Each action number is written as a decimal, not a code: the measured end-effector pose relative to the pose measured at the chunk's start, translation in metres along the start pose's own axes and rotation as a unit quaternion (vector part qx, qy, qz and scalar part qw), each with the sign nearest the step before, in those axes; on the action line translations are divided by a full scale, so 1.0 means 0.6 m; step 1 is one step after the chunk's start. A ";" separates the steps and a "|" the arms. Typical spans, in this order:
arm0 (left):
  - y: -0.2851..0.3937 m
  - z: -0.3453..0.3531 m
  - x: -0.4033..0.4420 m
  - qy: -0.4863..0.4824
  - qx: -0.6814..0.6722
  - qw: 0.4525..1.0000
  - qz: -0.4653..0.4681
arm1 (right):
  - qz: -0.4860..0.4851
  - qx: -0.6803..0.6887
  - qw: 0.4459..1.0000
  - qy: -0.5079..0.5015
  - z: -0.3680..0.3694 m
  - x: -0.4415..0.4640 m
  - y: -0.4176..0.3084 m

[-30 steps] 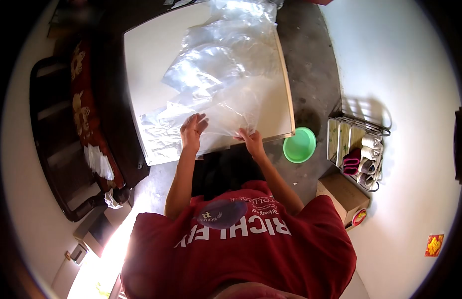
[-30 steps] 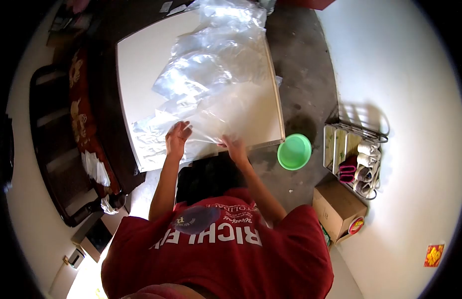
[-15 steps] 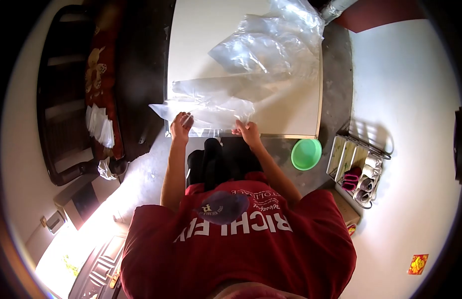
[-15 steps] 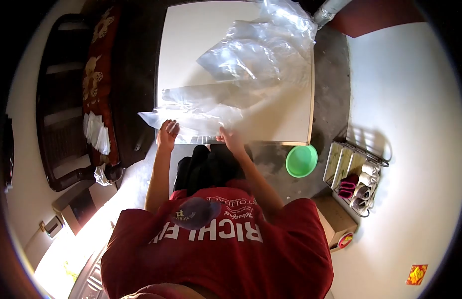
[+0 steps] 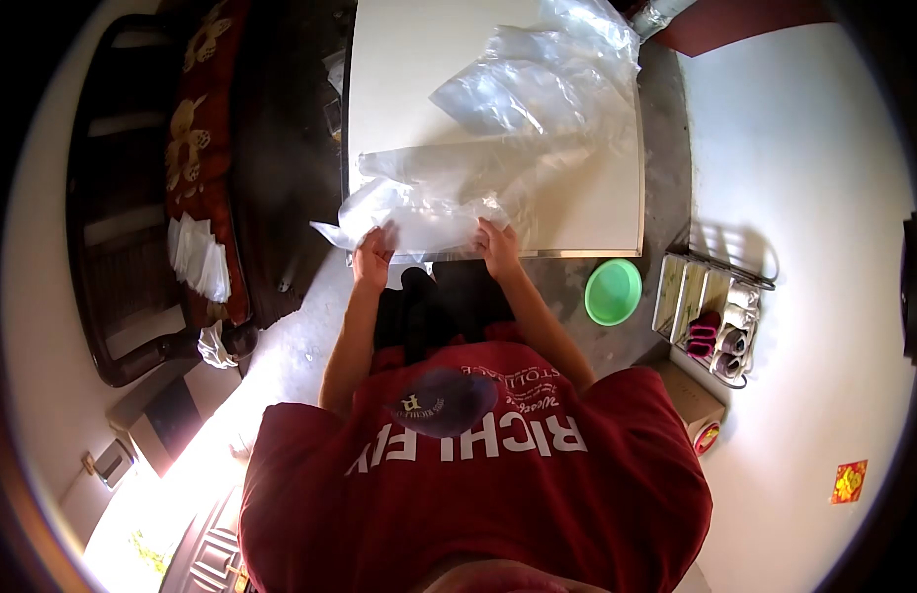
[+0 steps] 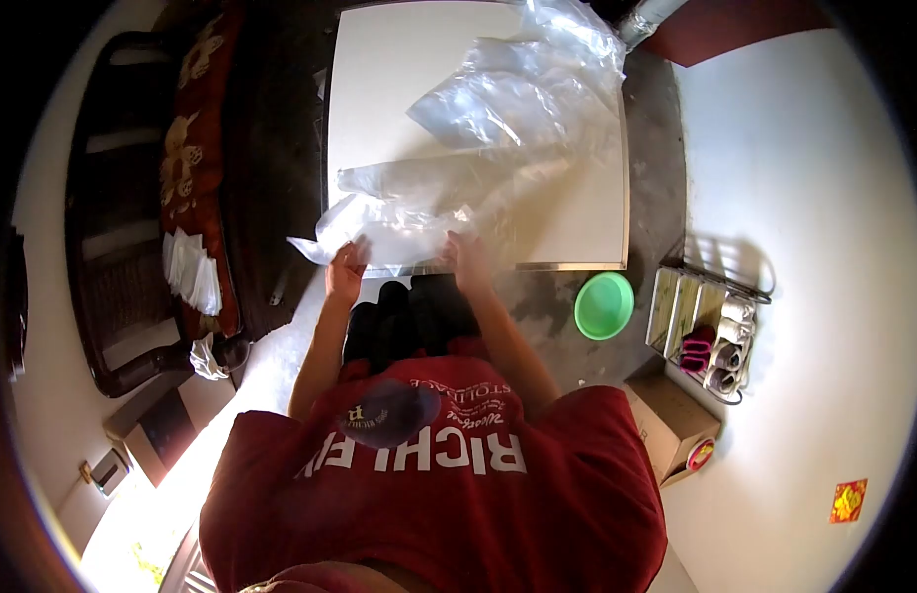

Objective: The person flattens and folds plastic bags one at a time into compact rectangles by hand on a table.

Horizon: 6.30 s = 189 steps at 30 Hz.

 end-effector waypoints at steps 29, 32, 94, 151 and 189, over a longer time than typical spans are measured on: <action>0.085 0.009 0.035 0.008 0.038 0.986 0.161 | -0.244 -0.270 0.930 0.042 -0.006 0.014 -0.084; 0.072 -0.028 0.040 -0.029 0.021 0.986 0.161 | -0.178 -0.246 0.952 0.038 -0.028 0.008 -0.078; -0.032 -0.124 0.070 0.111 0.145 0.983 -0.032 | -0.127 -0.365 0.904 0.182 -0.156 0.105 -0.059; -0.055 0.071 0.155 -0.048 0.781 0.471 0.407 | -0.243 -0.447 0.841 0.184 -0.084 0.210 -0.145; 0.053 -0.083 0.085 0.145 0.685 0.599 0.389 | -0.278 -0.591 0.753 0.088 -0.120 0.141 -0.070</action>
Point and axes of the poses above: each hand's wrist, its own x-axis towards the middle knuckle, its own z-axis out of the palm, y = z × x, the point moved 2 cm from there along x, towards the middle knuckle, and after that the axes turned 2 degrees about z, right-handed, at the moved point
